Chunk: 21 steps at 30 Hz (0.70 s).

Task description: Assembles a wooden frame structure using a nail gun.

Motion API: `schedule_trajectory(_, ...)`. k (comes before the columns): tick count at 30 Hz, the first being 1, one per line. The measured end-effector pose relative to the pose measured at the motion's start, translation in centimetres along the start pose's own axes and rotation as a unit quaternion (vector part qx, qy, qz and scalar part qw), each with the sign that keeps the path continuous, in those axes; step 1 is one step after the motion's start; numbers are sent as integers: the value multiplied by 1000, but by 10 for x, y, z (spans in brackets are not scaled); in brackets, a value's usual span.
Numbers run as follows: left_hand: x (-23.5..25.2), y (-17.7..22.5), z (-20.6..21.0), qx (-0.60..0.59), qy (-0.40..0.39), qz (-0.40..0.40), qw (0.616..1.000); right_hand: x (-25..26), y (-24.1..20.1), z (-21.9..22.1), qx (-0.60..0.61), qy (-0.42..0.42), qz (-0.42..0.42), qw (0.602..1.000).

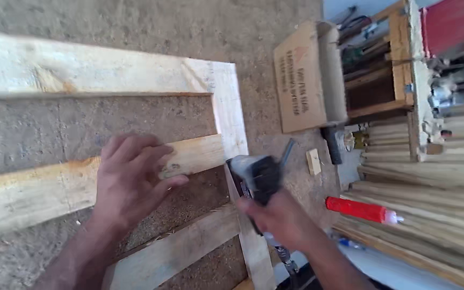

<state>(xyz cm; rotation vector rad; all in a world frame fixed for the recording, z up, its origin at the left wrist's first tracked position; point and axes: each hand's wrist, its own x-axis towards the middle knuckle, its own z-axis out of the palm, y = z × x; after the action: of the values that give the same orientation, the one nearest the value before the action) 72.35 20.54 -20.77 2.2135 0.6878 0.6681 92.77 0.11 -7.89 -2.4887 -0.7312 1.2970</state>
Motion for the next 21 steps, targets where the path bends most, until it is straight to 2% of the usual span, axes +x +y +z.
schedule_trajectory(1, -7, 21, -6, -127, -4, -32, 991, -20, -15, 6, -135, 0, 18, 991)
schedule_trajectory(2, -13, 46, -9, -267, -55, -90, 958, -40, -25, 14, -223, 5, 11, 975)
schedule_trajectory(3, -26, 73, -12, -410, -150, -162, 885, -63, -26, 23, -273, 4, -20, 962)
schedule_trajectory(4, -47, 102, -18, -513, -250, -241, 785, -91, -19, 36, -302, 19, -76, 950)
schedule_trajectory(5, -67, 130, -25, -572, -312, -318, 688, -116, -7, 49, -315, 46, -136, 938)
schedule_trajectory(6, -83, 154, -31, -598, -331, -375, 626, -135, 6, 60, -323, 73, -179, 927)
schedule_trajectory(7, -99, 167, -34, -603, -337, -395, 606, -152, 21, 68, -308, 101, -206, 923)
schedule_trajectory(8, -116, 174, -36, -596, -338, -382, 620, -171, 36, 73, -266, 122, -215, 932)
schedule_trajectory(9, -133, 178, -37, -579, -340, -346, 655, -192, 52, 75, -207, 156, -206, 944)
schedule_trajectory(10, -145, 180, -39, -559, -340, -296, 695, -213, 66, 76, -129, 209, -175, 953)
schedule_trajectory(12, -169, 185, -46, -514, -330, -188, 769, -245, 94, 86, -24, 342, -70, 937)
schedule_trajectory(13, -180, 188, -51, -485, -325, -138, 800, -249, 103, 93, -15, 377, -28, 926)
schedule_trajectory(15, -201, 197, -62, -410, -333, -50, 848, -249, 109, 106, -23, 397, -3, 917)
schedule_trajectory(18, -218, 215, -62, -321, -335, 56, 884, -252, 117, 112, 24, 432, -73, 899)
schedule_trajectory(21, -240, 228, -33, -348, -313, 97, 879, -260, 146, 126, 69, 470, -170, 863)
